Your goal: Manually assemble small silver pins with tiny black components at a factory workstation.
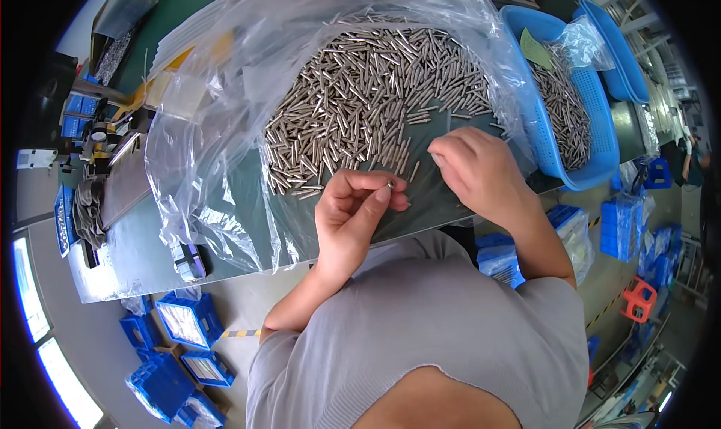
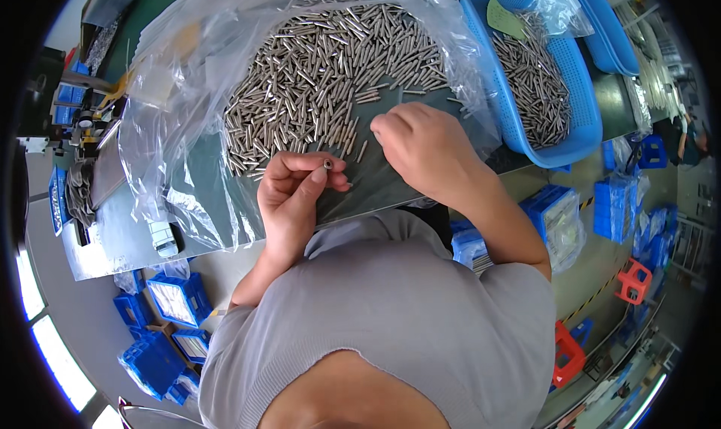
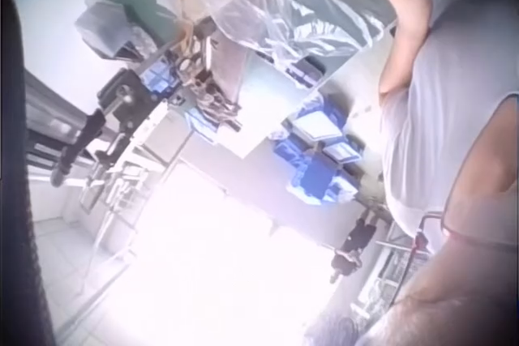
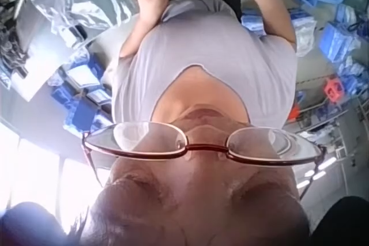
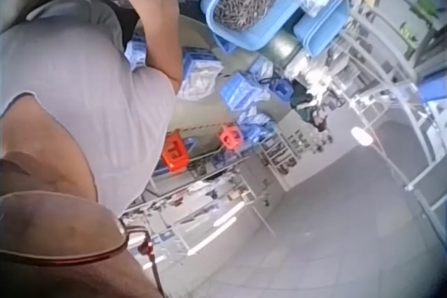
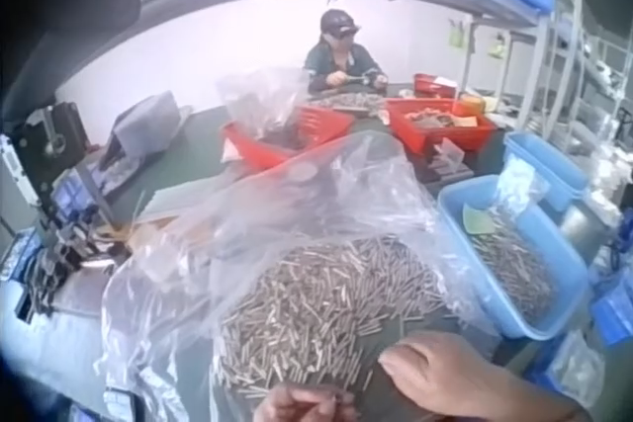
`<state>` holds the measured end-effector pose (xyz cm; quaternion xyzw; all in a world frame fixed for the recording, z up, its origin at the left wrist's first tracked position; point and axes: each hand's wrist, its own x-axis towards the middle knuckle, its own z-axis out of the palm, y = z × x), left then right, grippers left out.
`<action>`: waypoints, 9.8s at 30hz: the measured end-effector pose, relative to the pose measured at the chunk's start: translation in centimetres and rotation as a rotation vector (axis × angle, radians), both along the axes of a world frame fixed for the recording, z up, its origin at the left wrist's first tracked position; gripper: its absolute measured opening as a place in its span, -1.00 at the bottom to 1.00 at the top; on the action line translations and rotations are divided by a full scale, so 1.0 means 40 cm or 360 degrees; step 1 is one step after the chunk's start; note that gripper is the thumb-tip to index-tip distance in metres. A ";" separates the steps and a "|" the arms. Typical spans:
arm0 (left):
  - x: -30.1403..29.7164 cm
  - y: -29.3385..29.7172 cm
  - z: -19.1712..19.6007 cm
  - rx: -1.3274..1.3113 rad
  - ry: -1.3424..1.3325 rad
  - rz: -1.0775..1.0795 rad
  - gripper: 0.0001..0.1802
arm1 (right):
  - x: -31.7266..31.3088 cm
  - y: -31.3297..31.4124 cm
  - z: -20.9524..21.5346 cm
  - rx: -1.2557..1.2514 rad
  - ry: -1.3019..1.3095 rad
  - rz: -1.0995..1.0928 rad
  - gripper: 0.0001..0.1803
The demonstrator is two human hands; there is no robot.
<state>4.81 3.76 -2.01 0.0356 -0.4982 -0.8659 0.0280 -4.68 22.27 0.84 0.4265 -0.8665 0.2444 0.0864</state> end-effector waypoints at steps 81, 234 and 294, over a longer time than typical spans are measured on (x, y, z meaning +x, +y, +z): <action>0.002 -0.002 -0.005 0.0033 0.0006 -0.0038 -0.93 | -0.013 0.017 -0.008 -0.1666 -0.2227 -0.0119 -0.88; -0.005 0.001 -0.001 0.0104 0.0038 0.0047 -0.93 | -0.010 -0.030 -0.004 -0.0394 -0.0645 0.0041 -0.89; 0.000 -0.006 -0.007 0.0068 0.0068 0.0027 -0.92 | -0.041 -0.038 -0.013 -0.0037 -0.0216 0.0105 -0.80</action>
